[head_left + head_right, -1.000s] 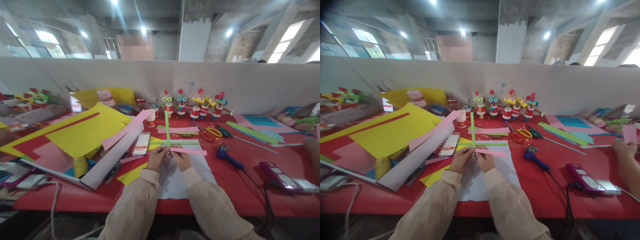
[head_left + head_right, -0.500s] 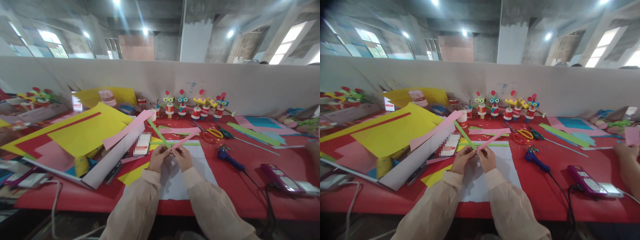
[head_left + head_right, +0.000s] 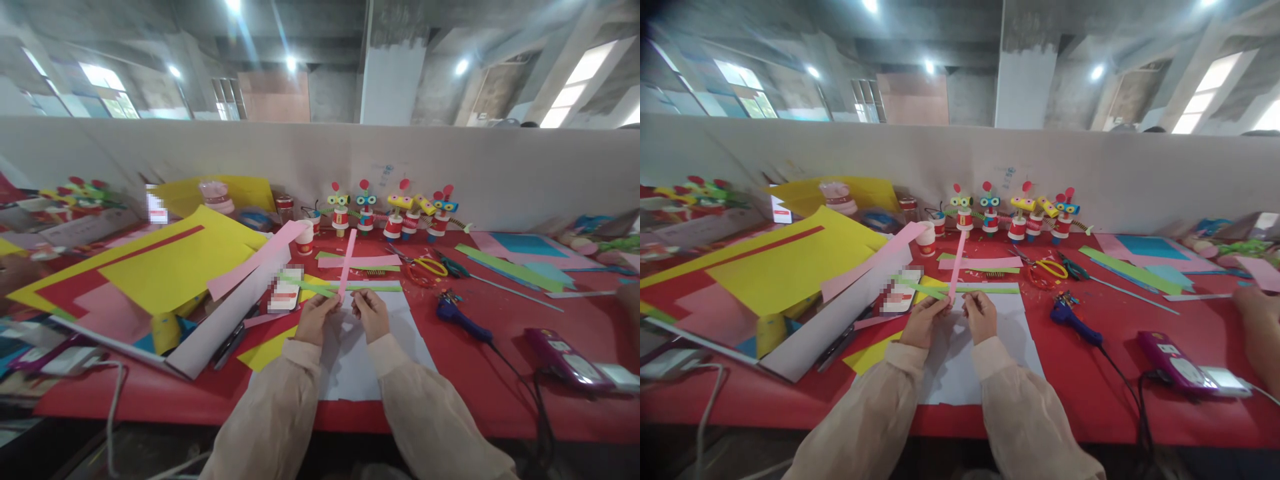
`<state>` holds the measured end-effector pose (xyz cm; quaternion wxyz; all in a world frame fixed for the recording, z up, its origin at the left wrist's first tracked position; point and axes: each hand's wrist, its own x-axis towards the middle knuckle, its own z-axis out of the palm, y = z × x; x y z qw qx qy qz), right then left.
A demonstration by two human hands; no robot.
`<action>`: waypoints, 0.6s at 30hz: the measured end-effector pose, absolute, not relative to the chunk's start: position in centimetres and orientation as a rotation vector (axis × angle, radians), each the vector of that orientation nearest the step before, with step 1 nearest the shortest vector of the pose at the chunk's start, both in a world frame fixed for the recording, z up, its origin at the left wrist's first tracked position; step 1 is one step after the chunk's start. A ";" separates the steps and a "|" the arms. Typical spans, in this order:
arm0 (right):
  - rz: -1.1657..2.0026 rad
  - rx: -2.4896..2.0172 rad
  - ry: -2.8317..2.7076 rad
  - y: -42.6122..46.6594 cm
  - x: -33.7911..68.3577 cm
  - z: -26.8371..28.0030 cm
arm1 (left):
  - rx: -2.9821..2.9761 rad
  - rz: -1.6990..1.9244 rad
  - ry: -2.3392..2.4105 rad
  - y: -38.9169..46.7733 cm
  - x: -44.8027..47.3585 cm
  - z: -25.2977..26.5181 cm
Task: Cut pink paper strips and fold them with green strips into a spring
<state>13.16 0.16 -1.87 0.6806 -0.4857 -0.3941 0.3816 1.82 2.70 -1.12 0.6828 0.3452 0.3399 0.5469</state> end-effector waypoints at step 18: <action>0.928 -1.112 -1.222 0.2 13.3 -2.7 | 0.896 1.159 0.768 2.5 2.1 -1.2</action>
